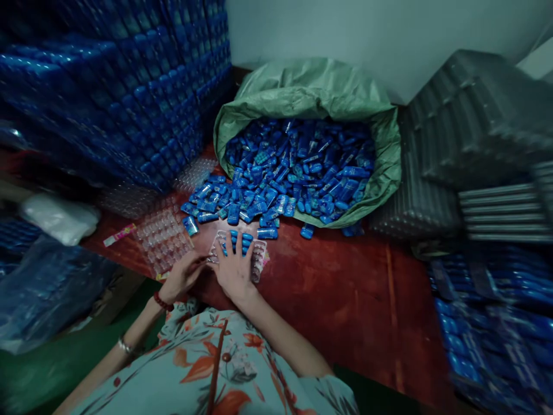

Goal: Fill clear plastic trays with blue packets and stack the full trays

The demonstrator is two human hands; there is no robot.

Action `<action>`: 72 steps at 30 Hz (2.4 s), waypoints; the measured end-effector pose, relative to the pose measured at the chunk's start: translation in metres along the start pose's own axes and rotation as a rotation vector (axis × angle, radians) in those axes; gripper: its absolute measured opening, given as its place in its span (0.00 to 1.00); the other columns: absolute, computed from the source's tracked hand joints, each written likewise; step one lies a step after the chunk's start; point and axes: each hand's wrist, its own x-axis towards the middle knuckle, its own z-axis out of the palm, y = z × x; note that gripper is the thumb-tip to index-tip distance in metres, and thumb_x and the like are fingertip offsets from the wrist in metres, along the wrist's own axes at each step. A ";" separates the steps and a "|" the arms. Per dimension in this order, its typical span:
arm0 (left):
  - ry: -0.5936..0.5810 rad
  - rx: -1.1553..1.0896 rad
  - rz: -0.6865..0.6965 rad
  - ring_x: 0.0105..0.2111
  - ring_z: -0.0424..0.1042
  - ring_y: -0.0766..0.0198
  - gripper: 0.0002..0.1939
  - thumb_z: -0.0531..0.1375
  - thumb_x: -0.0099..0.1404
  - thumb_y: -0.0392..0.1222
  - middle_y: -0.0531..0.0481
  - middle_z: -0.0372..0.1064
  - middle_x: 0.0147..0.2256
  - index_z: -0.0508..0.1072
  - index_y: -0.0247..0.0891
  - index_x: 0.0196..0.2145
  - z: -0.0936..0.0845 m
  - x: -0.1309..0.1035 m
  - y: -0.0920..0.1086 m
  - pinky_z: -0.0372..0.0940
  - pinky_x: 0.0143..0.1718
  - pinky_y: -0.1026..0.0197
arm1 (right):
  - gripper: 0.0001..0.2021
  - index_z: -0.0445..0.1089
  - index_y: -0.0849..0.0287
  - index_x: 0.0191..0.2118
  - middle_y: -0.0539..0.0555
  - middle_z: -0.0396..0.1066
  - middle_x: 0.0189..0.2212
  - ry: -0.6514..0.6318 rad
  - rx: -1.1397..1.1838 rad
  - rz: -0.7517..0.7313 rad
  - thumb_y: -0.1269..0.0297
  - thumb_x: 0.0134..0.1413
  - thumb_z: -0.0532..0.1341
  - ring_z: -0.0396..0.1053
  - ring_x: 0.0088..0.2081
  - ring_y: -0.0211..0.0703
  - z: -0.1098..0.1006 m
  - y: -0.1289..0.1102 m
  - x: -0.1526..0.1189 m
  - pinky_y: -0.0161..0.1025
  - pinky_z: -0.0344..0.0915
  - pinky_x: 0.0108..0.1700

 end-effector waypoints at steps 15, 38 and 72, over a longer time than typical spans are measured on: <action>0.044 -0.039 0.118 0.34 0.69 0.65 0.09 0.48 0.67 0.35 0.47 0.66 0.34 0.67 0.36 0.39 0.041 0.016 0.000 0.67 0.37 0.62 | 0.15 0.66 0.50 0.52 0.51 0.61 0.56 0.156 0.334 -0.180 0.61 0.62 0.50 0.49 0.61 0.43 -0.010 0.047 0.003 0.49 0.48 0.60; -0.067 0.310 -0.292 0.39 0.70 0.53 0.14 0.57 0.62 0.45 0.38 0.69 0.38 0.66 0.31 0.41 0.018 0.142 -0.007 0.63 0.39 0.57 | 0.13 0.67 0.61 0.46 0.62 0.65 0.40 0.173 0.056 0.355 0.63 0.58 0.53 0.61 0.43 0.53 0.000 0.128 0.024 0.47 0.60 0.40; -0.056 0.032 -0.111 0.35 0.68 0.62 0.14 0.48 0.66 0.37 0.46 0.63 0.38 0.68 0.39 0.46 0.006 -0.007 0.040 0.66 0.37 0.62 | 0.08 0.67 0.57 0.42 0.54 0.67 0.36 -0.117 0.231 -0.162 0.70 0.58 0.54 0.67 0.35 0.40 -0.034 0.059 -0.047 0.35 0.65 0.36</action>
